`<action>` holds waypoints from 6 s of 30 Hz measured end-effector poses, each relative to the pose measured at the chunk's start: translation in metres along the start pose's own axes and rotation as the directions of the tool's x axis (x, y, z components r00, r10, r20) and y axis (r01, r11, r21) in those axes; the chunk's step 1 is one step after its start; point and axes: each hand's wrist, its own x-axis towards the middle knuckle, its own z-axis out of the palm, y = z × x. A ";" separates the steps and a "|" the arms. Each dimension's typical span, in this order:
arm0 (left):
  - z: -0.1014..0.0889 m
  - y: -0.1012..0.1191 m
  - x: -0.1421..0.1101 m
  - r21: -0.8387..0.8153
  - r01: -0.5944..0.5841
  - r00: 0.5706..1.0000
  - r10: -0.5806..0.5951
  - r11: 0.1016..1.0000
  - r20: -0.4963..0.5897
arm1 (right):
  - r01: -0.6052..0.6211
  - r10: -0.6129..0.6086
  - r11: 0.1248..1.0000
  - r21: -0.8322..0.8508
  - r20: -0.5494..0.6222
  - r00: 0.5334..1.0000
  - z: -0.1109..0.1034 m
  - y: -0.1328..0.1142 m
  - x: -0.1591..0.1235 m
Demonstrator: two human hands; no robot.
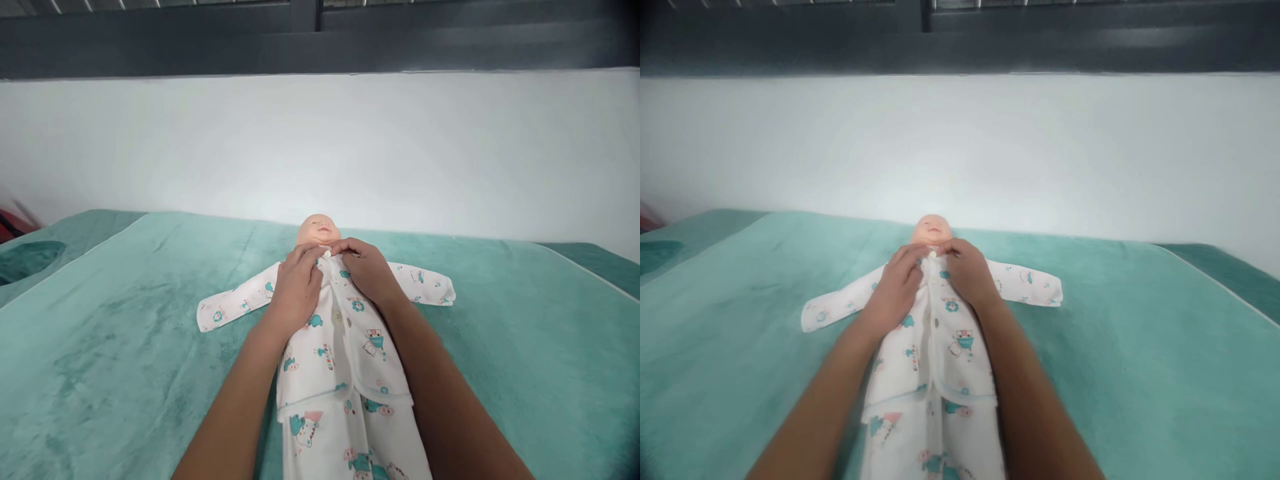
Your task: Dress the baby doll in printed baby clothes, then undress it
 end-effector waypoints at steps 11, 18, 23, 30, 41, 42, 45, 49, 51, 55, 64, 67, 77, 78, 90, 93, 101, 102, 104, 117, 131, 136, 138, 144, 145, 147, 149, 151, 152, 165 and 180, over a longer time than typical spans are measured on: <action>0.001 0.002 0.006 0.048 -0.005 0.999 0.003 0.999 0.053 | 0.080 -0.066 0.990 -0.116 0.118 0.991 -0.007 0.006 0.009; 0.001 0.001 0.014 -0.008 0.028 0.997 -0.028 1.000 0.070 | 0.065 -0.056 0.988 -0.140 0.072 0.996 -0.005 0.016 0.017; -0.001 0.003 0.016 -0.099 0.086 0.994 -0.078 0.991 0.083 | 0.043 -0.041 0.990 -0.132 0.020 0.999 0.000 0.016 0.019; -0.001 0.002 0.016 -0.127 0.079 0.994 -0.070 0.989 0.080 | 0.042 -0.045 0.991 -0.130 -0.022 0.999 0.002 0.017 0.019; -0.001 0.003 0.015 -0.114 0.043 0.997 -0.035 0.993 0.073 | 0.028 -0.030 0.996 -0.088 -0.017 0.999 0.001 0.016 0.018; -0.001 0.003 0.015 -0.114 0.036 0.997 -0.028 0.993 0.075 | 0.027 -0.029 0.996 -0.086 -0.016 0.999 0.001 0.016 0.018; -0.002 0.003 0.015 -0.112 0.041 0.996 -0.032 0.993 0.080 | 0.026 -0.027 0.997 -0.075 -0.011 1.000 0.000 0.017 0.018; -0.002 0.003 0.015 -0.117 0.042 0.996 -0.033 0.992 0.077 | 0.018 -0.019 0.999 -0.051 -0.013 1.000 0.000 0.017 0.017; -0.002 0.003 0.015 -0.114 0.043 0.997 -0.035 0.992 0.076 | 0.009 -0.010 0.999 -0.045 -0.019 1.000 0.000 0.016 0.016; -0.002 0.003 0.014 -0.118 0.041 0.997 -0.032 0.992 0.073 | -0.013 0.011 0.999 -0.041 -0.037 0.999 0.000 0.014 0.015; -0.003 0.005 0.014 -0.142 0.066 0.996 -0.056 0.988 0.073 | 0.014 -0.012 0.998 -0.067 0.030 0.999 -0.003 0.014 0.014; -0.003 0.006 0.014 -0.147 0.074 0.995 -0.063 0.986 0.079 | 0.055 -0.046 0.995 -0.086 0.109 0.993 -0.006 0.016 0.015; -0.002 0.002 0.014 -0.149 0.060 0.995 -0.047 0.987 0.087 | 0.039 -0.031 0.984 -0.172 0.053 0.998 0.001 0.020 0.021; -0.002 0.002 0.014 -0.147 0.060 0.995 -0.048 0.987 0.086 | 0.038 -0.030 0.985 -0.171 0.046 0.998 0.001 0.020 0.021; -0.002 0.004 0.014 -0.148 0.065 0.995 -0.052 0.987 0.085 | 0.026 -0.027 0.985 -0.172 -0.001 1.000 0.003 0.023 0.021; -0.001 0.004 0.014 -0.146 0.064 0.995 -0.052 0.987 0.083 | 0.024 -0.027 0.987 -0.157 -0.017 0.999 0.003 0.022 0.020; -0.001 0.001 0.014 -0.123 0.045 0.997 -0.037 0.991 0.065 | 0.004 -0.010 0.988 -0.152 -0.035 0.999 0.002 0.017 0.019; -0.001 0.001 0.014 -0.123 0.047 0.997 -0.039 0.991 0.068 | 0.006 -0.011 0.989 -0.147 -0.034 0.999 0.002 0.017 0.019; -0.001 0.002 0.014 -0.122 0.053 0.996 -0.044 0.991 0.073 | 0.008 -0.013 0.991 -0.135 -0.033 0.999 0.003 0.017 0.019; -0.001 0.002 0.014 -0.127 0.071 0.995 -0.061 0.989 0.075 | 0.013 -0.017 0.993 -0.115 -0.036 0.999 0.003 0.018 0.020; -0.003 0.004 0.013 -0.123 0.010 0.999 -0.003 0.992 0.053 | -0.040 0.043 0.996 0.080 -0.033 0.999 -0.003 0.013 0.014; -0.011 0.011 0.004 -0.186 -0.015 0.996 0.032 0.982 0.087 | -0.060 0.064 0.998 0.030 -0.160 0.985 0.000 0.005 -0.013; -0.017 0.015 -0.002 -0.224 -0.013 0.995 0.034 0.975 0.089 | 0.000 -0.016 0.998 -0.066 -0.230 0.973 -0.001 -0.004 -0.032; -0.036 0.021 -0.015 -0.330 0.099 0.992 -0.066 0.939 0.109 | 0.089 -0.038 0.892 -0.443 0.124 0.992 -0.019 -0.047 -0.089; -0.040 0.022 -0.016 -0.336 0.130 0.985 -0.081 0.933 0.155 | 0.094 -0.008 0.865 -0.493 0.174 0.985 -0.021 -0.052 -0.095; -0.046 0.024 -0.017 -0.331 0.170 0.960 -0.080 0.928 0.269 | 0.093 0.039 0.813 -0.575 0.213 0.976 -0.020 -0.058 -0.102; -0.052 0.025 -0.018 -0.315 0.183 0.919 -0.049 0.931 0.390 | 0.086 0.070 0.772 -0.629 0.219 0.973 -0.015 -0.060 -0.105; -0.056 0.027 -0.019 -0.290 0.202 0.870 -0.035 0.936 0.492 | 0.079 0.099 0.756 -0.650 0.232 0.968 -0.012 -0.059 -0.104; -0.058 0.028 -0.019 -0.276 0.214 0.849 -0.039 0.937 0.527 | 0.079 0.111 0.759 -0.647 0.247 0.963 -0.012 -0.059 -0.104; -0.057 0.034 -0.021 -0.195 0.179 0.831 -0.042 0.964 0.555 | -0.322 0.247 0.947 0.018 0.602 0.760 -0.040 -0.030 -0.084; -0.053 0.034 -0.021 -0.430 0.316 0.810 -0.005 0.846 0.586 | -0.308 0.175 0.931 0.195 0.503 0.847 -0.034 -0.024 -0.085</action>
